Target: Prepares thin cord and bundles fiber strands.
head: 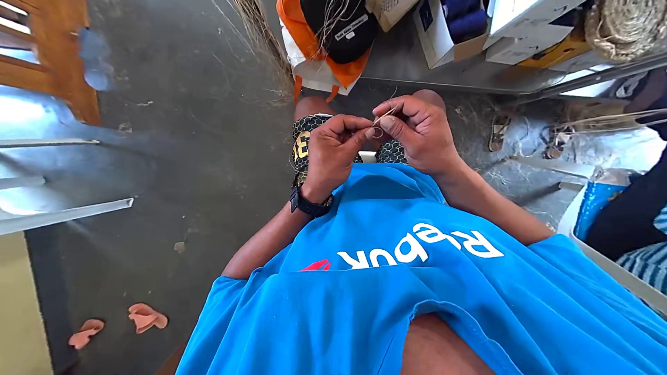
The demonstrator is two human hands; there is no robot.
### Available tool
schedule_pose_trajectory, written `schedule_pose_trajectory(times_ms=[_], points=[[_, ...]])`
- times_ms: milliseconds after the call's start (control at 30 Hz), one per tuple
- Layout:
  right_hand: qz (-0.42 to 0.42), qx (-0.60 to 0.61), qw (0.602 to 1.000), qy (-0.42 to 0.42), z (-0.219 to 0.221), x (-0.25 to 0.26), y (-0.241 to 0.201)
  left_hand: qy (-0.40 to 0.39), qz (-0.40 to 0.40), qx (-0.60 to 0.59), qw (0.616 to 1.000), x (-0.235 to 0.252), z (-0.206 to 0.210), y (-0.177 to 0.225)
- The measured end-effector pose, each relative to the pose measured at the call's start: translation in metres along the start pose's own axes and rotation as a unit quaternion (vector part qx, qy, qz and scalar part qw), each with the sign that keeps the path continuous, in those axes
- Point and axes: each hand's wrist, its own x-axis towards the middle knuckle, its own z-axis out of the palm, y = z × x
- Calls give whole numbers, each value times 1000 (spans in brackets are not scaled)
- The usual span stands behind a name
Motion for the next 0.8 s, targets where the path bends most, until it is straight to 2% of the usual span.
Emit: schedule_pose_trajectory(times_ms=[167,333,400,567,800], points=[[26,-108,994,-17,0,-9,5,17,9,20,1000,-3,-1,-3],[-61,-200,978,-13,3,-10,8,35,4,-13,999,-6,3,-8],[-55,-184,981,-16,2,-11,8,30,8,-15,999,-7,3,-9],[-43,-36,998,-22,-1,-8,11,-2,15,13,1000,-9,-1,-6],[-21,-12,999,34,10,-9,10,-10,23,25,999,-10,2,-2]])
